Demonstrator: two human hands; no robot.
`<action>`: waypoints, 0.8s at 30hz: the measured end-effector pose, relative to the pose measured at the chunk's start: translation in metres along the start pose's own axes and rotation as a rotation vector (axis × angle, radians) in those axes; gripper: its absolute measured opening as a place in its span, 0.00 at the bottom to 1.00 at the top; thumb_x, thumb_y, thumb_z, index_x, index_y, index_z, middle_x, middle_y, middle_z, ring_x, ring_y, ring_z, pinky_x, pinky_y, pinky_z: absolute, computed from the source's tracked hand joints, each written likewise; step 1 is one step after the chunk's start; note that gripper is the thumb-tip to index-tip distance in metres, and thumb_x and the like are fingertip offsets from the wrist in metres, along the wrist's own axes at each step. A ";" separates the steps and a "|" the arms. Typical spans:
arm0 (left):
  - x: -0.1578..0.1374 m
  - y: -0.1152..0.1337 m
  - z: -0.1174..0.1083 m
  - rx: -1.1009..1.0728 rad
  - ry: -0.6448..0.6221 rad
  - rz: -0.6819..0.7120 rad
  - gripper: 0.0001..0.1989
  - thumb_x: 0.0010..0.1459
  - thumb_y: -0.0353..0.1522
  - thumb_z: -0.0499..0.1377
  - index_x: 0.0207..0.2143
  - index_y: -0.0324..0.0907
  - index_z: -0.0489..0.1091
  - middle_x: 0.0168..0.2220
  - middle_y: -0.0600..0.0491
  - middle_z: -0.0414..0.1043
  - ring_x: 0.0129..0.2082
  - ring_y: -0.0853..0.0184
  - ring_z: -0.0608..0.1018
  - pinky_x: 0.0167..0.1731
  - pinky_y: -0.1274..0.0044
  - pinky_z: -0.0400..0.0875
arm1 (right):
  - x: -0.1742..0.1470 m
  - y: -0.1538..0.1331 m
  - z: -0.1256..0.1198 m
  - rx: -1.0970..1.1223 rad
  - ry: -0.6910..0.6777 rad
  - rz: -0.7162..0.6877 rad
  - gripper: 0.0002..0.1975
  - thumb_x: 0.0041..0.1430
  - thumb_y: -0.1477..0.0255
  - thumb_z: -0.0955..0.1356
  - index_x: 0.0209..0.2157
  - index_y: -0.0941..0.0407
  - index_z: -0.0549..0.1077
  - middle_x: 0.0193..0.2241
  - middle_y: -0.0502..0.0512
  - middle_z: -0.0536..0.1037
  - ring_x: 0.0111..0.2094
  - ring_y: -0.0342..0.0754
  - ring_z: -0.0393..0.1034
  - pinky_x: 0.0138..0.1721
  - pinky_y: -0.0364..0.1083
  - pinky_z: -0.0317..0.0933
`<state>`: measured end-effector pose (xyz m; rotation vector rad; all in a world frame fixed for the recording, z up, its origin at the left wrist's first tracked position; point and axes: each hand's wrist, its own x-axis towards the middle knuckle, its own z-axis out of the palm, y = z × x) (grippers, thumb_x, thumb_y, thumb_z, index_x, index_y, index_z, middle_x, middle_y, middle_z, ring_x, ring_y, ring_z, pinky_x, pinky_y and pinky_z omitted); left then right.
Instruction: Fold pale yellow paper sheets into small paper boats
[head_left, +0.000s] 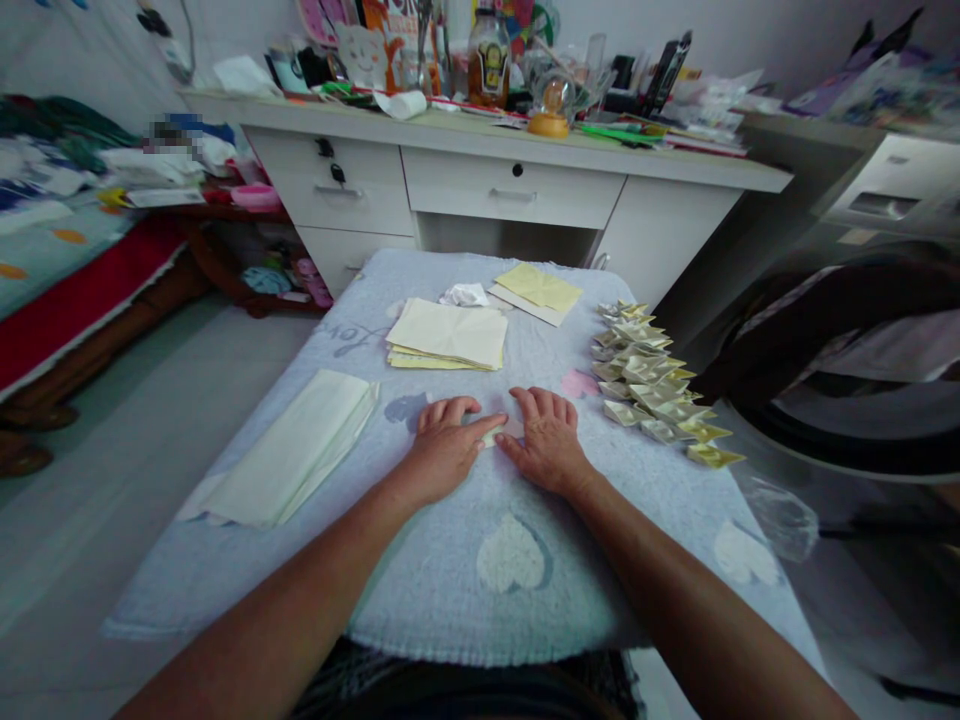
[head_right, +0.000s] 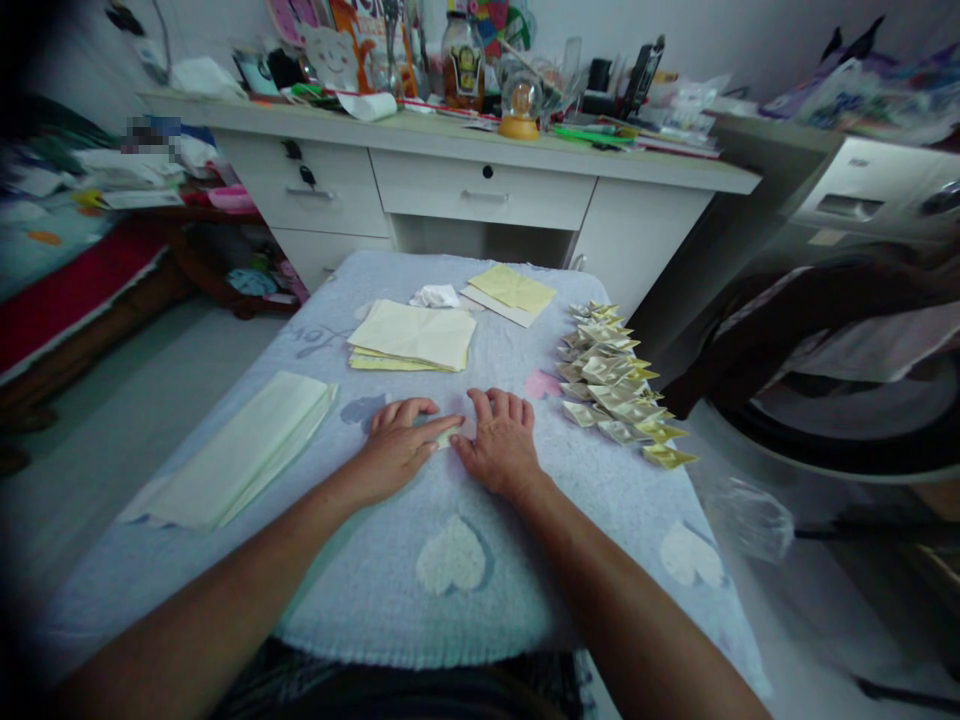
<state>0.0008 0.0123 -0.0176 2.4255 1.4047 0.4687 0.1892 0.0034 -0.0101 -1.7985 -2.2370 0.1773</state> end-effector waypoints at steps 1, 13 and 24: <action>0.000 0.000 -0.001 -0.024 0.004 0.008 0.26 0.59 0.28 0.54 0.58 0.60 0.63 0.52 0.52 0.60 0.51 0.58 0.62 0.53 0.63 0.56 | 0.000 0.000 0.000 0.000 0.000 0.000 0.34 0.59 0.53 0.63 0.61 0.56 0.58 0.55 0.64 0.64 0.53 0.60 0.55 0.53 0.57 0.47; 0.007 -0.003 0.003 -0.054 0.035 0.076 0.16 0.59 0.32 0.57 0.49 0.55 0.73 0.49 0.52 0.65 0.50 0.59 0.65 0.52 0.65 0.59 | 0.002 0.005 0.000 0.011 -0.018 0.030 0.35 0.58 0.55 0.64 0.63 0.53 0.54 0.54 0.63 0.64 0.52 0.59 0.56 0.53 0.58 0.47; 0.006 -0.002 0.000 -0.066 0.013 0.059 0.16 0.58 0.32 0.58 0.49 0.54 0.73 0.50 0.51 0.65 0.50 0.59 0.65 0.53 0.64 0.60 | 0.000 0.037 -0.006 -0.019 -0.048 0.138 0.40 0.56 0.63 0.66 0.66 0.48 0.46 0.55 0.62 0.63 0.52 0.61 0.57 0.52 0.59 0.48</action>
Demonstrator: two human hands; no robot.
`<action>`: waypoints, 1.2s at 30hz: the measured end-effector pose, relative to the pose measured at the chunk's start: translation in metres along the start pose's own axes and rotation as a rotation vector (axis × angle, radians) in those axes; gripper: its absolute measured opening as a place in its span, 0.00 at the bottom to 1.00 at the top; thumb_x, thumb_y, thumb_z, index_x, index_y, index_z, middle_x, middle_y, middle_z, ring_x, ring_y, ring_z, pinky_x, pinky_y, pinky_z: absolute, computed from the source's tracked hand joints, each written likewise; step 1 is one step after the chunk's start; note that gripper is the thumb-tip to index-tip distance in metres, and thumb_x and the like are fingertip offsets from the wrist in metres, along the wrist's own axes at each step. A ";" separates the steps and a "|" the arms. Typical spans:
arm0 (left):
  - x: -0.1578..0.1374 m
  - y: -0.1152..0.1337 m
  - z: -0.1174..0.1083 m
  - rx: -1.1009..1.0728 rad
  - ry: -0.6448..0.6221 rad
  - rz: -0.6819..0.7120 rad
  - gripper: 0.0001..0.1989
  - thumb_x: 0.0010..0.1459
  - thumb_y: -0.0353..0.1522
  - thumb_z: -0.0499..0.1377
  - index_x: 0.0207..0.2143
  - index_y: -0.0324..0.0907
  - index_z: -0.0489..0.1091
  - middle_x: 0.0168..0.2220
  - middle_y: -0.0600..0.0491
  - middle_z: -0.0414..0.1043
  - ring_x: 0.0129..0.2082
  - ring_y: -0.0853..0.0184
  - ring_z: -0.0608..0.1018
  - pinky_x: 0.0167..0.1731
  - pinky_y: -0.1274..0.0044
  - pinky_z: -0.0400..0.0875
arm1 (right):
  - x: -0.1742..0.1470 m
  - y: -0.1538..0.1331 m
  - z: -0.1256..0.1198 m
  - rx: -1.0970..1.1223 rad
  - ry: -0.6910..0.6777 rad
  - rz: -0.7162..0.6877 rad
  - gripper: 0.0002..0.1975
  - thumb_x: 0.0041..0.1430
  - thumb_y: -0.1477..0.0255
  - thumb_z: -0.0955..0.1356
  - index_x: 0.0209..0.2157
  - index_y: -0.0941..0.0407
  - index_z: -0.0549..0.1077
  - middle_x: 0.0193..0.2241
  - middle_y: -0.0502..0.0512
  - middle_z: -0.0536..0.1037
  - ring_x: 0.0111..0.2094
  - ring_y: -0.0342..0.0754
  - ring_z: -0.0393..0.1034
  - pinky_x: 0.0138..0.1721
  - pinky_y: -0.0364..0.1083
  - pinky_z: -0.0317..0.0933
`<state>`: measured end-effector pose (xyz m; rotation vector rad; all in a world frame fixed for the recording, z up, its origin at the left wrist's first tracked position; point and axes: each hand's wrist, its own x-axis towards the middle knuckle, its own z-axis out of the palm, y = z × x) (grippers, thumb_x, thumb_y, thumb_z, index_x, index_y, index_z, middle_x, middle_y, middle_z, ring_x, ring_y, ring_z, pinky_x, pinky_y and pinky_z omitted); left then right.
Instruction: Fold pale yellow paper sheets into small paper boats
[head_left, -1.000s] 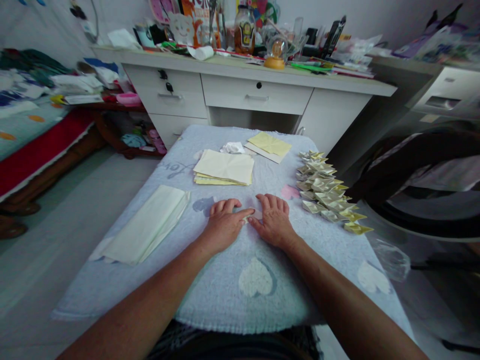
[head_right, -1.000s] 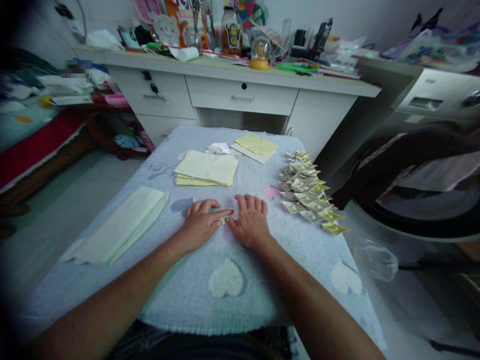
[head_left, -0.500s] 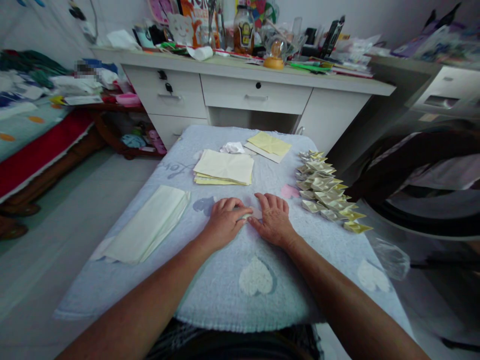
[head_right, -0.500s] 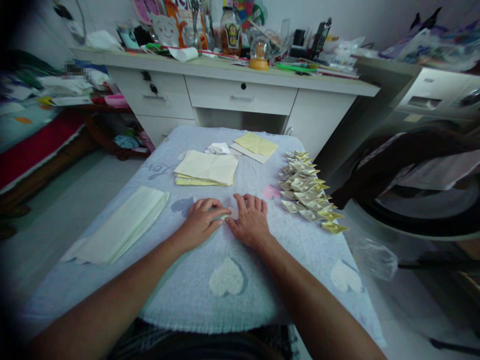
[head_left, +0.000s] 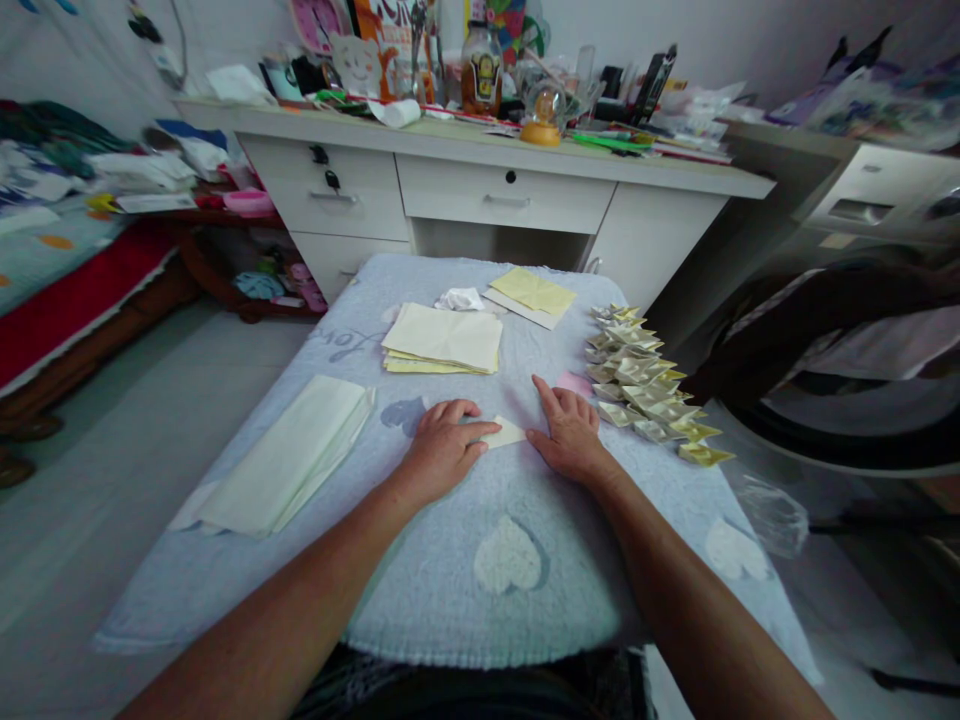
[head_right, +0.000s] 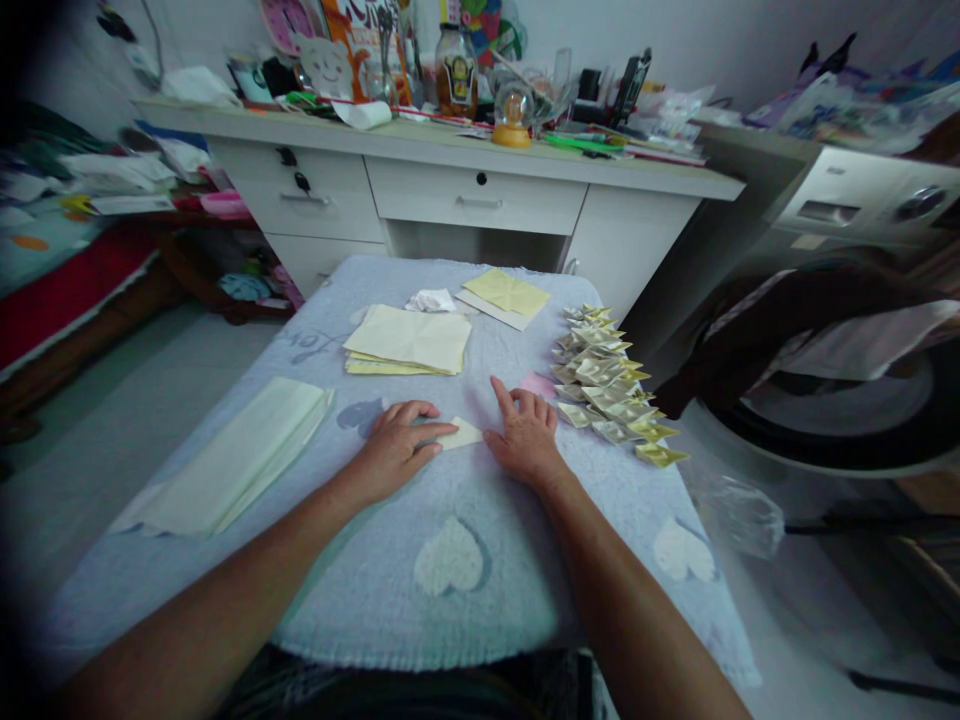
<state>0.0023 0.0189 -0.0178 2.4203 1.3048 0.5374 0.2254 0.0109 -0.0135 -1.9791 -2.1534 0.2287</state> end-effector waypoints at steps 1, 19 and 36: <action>0.000 0.000 0.000 -0.004 0.002 -0.003 0.17 0.58 0.31 0.58 0.49 0.55 0.73 0.50 0.51 0.65 0.50 0.59 0.65 0.53 0.63 0.60 | 0.000 0.002 -0.001 -0.007 0.002 0.004 0.40 0.56 0.64 0.67 0.67 0.48 0.45 0.55 0.62 0.63 0.52 0.61 0.57 0.52 0.59 0.48; 0.003 0.005 -0.004 -0.057 0.045 0.080 0.18 0.52 0.28 0.60 0.47 0.44 0.71 0.44 0.52 0.72 0.46 0.61 0.70 0.49 0.68 0.62 | -0.004 -0.019 -0.001 0.239 -0.015 -0.391 0.12 0.60 0.71 0.67 0.45 0.55 0.72 0.42 0.56 0.72 0.44 0.51 0.61 0.45 0.49 0.53; 0.007 0.010 -0.011 -0.504 0.122 -0.070 0.08 0.58 0.34 0.57 0.31 0.41 0.73 0.28 0.55 0.70 0.32 0.67 0.72 0.36 0.76 0.65 | -0.009 -0.029 -0.008 0.608 0.109 -0.465 0.05 0.63 0.72 0.64 0.32 0.56 0.69 0.27 0.52 0.70 0.32 0.46 0.63 0.35 0.45 0.57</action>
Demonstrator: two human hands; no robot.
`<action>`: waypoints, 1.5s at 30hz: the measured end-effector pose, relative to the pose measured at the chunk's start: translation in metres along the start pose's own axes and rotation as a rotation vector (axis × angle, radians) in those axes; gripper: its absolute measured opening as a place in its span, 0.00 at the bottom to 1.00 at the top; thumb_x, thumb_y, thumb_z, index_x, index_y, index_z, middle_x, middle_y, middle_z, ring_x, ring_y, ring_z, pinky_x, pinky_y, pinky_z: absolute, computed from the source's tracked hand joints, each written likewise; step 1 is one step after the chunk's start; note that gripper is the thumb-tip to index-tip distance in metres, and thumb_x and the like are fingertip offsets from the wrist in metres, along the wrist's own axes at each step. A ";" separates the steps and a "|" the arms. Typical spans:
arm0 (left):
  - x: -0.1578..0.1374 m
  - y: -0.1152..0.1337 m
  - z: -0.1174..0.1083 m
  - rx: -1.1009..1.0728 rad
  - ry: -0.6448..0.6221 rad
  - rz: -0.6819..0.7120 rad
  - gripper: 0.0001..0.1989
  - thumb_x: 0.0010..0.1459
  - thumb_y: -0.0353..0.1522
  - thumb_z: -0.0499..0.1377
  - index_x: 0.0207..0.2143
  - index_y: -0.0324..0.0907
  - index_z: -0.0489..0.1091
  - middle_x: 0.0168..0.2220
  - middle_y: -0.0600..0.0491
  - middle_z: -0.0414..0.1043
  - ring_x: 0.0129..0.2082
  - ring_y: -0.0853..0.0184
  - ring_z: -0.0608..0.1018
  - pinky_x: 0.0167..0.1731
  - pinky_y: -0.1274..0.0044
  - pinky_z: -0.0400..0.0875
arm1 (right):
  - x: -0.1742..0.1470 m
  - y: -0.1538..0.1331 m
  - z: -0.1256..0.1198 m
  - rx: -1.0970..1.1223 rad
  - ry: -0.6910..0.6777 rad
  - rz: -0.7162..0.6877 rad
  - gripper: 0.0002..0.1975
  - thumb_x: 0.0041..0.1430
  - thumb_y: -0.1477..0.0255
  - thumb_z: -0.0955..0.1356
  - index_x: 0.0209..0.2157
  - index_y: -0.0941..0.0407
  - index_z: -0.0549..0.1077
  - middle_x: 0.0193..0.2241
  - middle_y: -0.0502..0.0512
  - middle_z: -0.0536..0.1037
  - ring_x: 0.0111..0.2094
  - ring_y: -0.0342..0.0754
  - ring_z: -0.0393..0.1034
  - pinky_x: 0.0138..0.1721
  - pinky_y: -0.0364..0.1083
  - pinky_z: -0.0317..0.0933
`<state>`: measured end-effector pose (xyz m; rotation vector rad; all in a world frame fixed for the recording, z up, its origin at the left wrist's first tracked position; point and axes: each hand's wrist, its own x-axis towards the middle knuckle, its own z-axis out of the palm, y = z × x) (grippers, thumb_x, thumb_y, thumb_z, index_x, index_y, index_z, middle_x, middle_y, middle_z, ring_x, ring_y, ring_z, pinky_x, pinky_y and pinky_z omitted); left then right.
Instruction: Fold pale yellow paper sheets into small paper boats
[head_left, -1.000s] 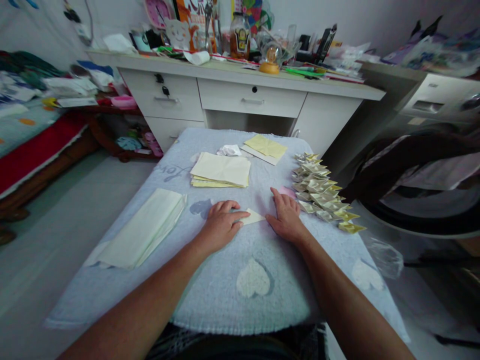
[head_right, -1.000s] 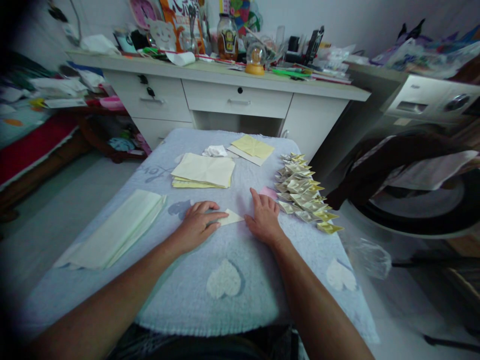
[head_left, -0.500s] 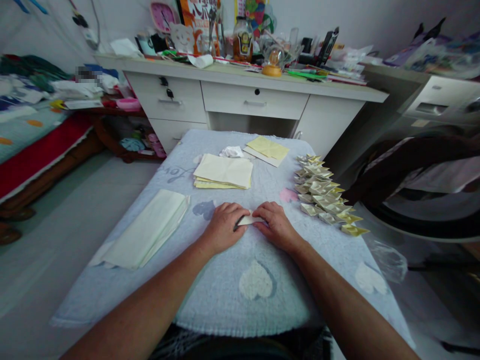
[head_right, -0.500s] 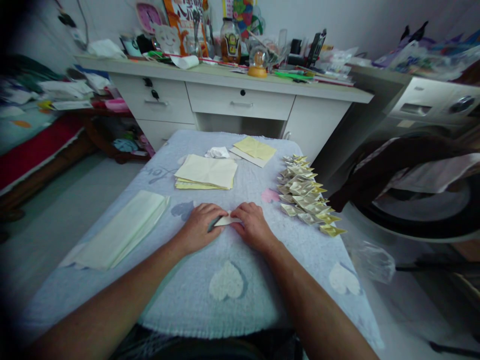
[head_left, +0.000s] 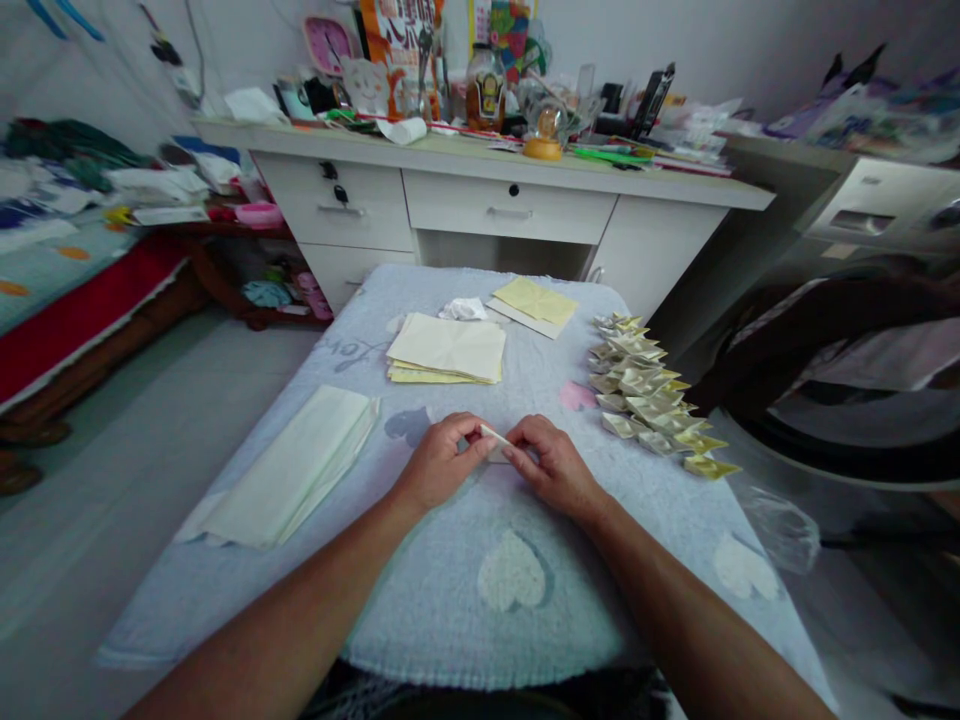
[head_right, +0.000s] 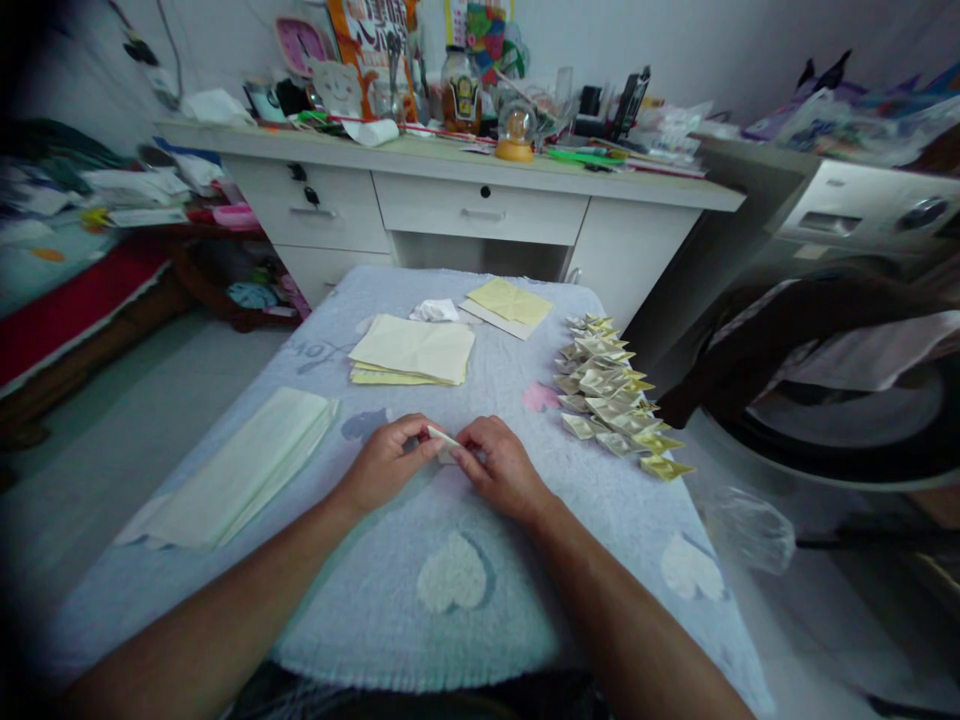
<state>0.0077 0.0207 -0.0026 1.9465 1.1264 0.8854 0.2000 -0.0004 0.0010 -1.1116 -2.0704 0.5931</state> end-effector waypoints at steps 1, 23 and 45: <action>0.000 0.001 -0.001 -0.015 0.007 0.014 0.08 0.58 0.34 0.57 0.30 0.40 0.73 0.28 0.55 0.69 0.32 0.67 0.72 0.36 0.76 0.65 | 0.000 -0.002 0.000 0.024 -0.003 0.014 0.06 0.63 0.72 0.64 0.31 0.55 0.69 0.27 0.51 0.70 0.31 0.46 0.63 0.35 0.45 0.56; -0.003 0.001 -0.002 -0.238 0.037 0.029 0.13 0.60 0.35 0.56 0.25 0.38 0.71 0.27 0.54 0.67 0.31 0.69 0.71 0.35 0.78 0.64 | -0.002 -0.006 0.002 0.245 -0.053 0.076 0.08 0.62 0.70 0.64 0.28 0.56 0.68 0.25 0.49 0.68 0.30 0.44 0.63 0.34 0.43 0.56; -0.010 0.006 0.005 -0.306 0.241 -0.012 0.04 0.56 0.31 0.58 0.31 0.41 0.64 0.36 0.53 0.69 0.38 0.68 0.76 0.40 0.76 0.71 | -0.001 -0.004 0.003 0.292 0.270 0.312 0.13 0.59 0.63 0.66 0.26 0.55 0.64 0.21 0.46 0.62 0.25 0.43 0.56 0.27 0.43 0.54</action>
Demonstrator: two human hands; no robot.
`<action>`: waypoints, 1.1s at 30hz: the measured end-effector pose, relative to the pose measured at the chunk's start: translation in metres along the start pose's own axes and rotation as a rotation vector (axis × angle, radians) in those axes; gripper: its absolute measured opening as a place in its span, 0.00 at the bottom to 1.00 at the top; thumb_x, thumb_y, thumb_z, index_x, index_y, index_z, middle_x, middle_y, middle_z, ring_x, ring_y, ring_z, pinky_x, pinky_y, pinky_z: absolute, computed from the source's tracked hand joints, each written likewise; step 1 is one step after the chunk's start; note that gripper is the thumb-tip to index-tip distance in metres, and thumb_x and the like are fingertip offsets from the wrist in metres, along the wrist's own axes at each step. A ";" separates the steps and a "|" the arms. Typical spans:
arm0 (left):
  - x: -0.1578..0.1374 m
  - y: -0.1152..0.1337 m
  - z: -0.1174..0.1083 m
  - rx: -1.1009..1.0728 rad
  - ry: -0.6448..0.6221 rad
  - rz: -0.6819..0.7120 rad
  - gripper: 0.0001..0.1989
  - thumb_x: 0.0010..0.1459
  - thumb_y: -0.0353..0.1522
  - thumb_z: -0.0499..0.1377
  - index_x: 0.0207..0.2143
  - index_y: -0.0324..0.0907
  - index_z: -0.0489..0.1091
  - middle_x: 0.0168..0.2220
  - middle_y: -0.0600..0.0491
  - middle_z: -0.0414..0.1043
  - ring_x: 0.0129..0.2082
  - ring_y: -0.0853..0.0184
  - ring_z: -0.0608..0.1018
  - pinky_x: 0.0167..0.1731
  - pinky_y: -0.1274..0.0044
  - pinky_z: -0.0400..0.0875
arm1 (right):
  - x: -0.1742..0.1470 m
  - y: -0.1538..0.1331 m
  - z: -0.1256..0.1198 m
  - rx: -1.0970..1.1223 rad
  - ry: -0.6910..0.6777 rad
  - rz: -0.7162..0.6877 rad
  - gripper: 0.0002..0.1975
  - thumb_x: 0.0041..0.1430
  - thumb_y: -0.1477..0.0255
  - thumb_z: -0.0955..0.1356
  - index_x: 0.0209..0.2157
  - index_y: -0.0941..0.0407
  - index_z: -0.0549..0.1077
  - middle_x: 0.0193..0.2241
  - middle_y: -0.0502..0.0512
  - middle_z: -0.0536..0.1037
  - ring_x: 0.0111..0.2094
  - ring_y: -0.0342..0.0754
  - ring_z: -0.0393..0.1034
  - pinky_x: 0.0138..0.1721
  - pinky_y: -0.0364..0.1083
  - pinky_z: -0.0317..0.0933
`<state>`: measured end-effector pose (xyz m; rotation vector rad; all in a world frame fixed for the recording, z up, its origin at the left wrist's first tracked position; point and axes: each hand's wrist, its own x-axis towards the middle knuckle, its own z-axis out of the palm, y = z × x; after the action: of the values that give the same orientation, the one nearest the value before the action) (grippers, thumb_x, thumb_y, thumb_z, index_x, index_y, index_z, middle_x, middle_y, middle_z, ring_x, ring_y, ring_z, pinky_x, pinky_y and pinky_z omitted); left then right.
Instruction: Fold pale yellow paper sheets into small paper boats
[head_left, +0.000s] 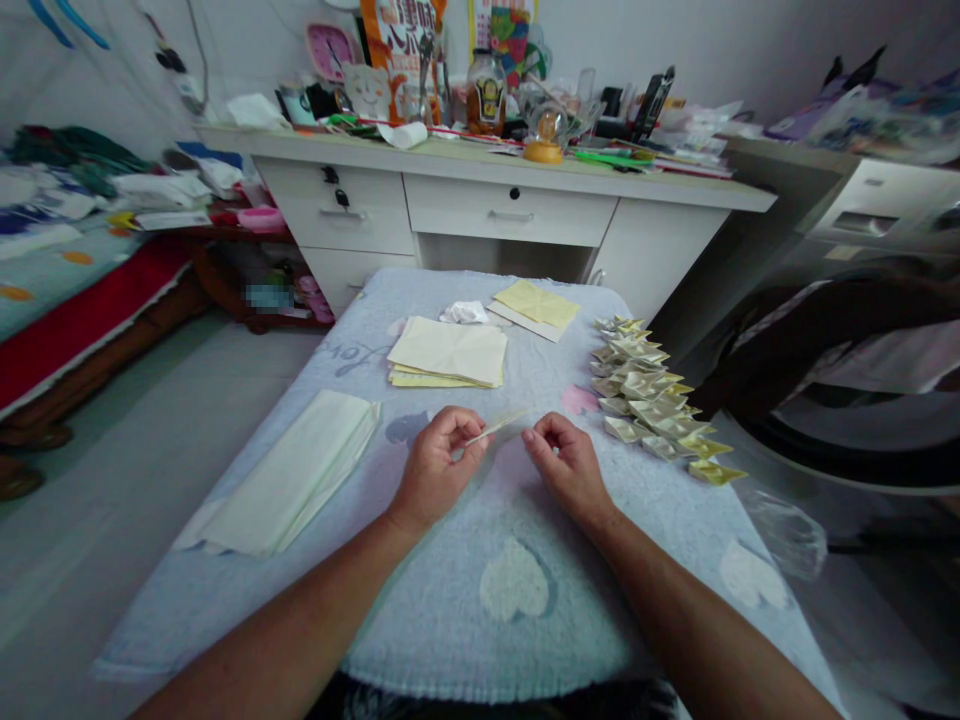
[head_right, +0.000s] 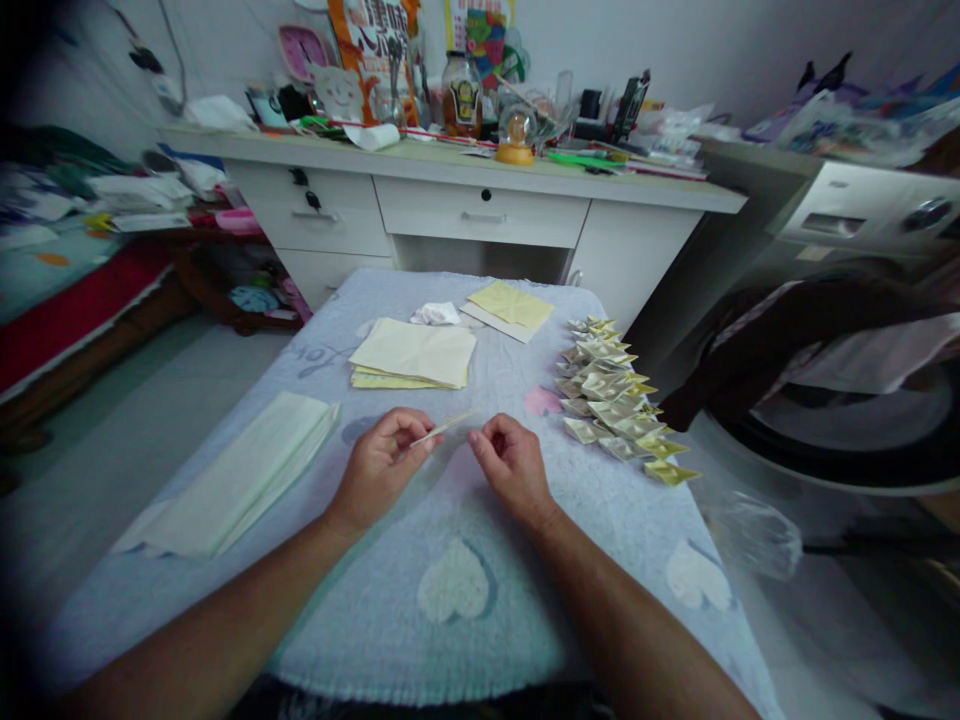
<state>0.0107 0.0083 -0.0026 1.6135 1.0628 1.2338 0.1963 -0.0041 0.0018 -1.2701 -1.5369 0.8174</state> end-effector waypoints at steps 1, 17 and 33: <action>-0.001 0.000 0.001 0.056 0.006 0.041 0.03 0.56 0.30 0.58 0.31 0.42 0.64 0.37 0.52 0.69 0.39 0.67 0.75 0.42 0.76 0.71 | -0.001 0.000 0.002 0.061 -0.071 0.032 0.14 0.59 0.62 0.66 0.26 0.55 0.64 0.21 0.46 0.62 0.24 0.42 0.56 0.27 0.43 0.54; -0.005 0.006 0.011 0.141 -0.140 0.028 0.06 0.55 0.31 0.61 0.35 0.41 0.67 0.45 0.48 0.72 0.40 0.66 0.78 0.38 0.75 0.74 | -0.001 0.013 0.009 0.342 -0.213 0.091 0.15 0.55 0.60 0.71 0.35 0.56 0.67 0.30 0.50 0.72 0.32 0.44 0.65 0.36 0.44 0.60; -0.004 0.005 0.009 -0.088 -0.209 -0.166 0.19 0.60 0.36 0.57 0.53 0.42 0.64 0.45 0.47 0.77 0.37 0.65 0.81 0.37 0.75 0.76 | 0.002 0.007 0.006 0.278 -0.166 0.018 0.13 0.56 0.62 0.70 0.31 0.55 0.66 0.28 0.49 0.70 0.30 0.43 0.63 0.35 0.44 0.59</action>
<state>0.0198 0.0016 -0.0012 1.5175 0.9754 0.9662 0.1931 -0.0004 -0.0059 -1.0345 -1.4805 1.1294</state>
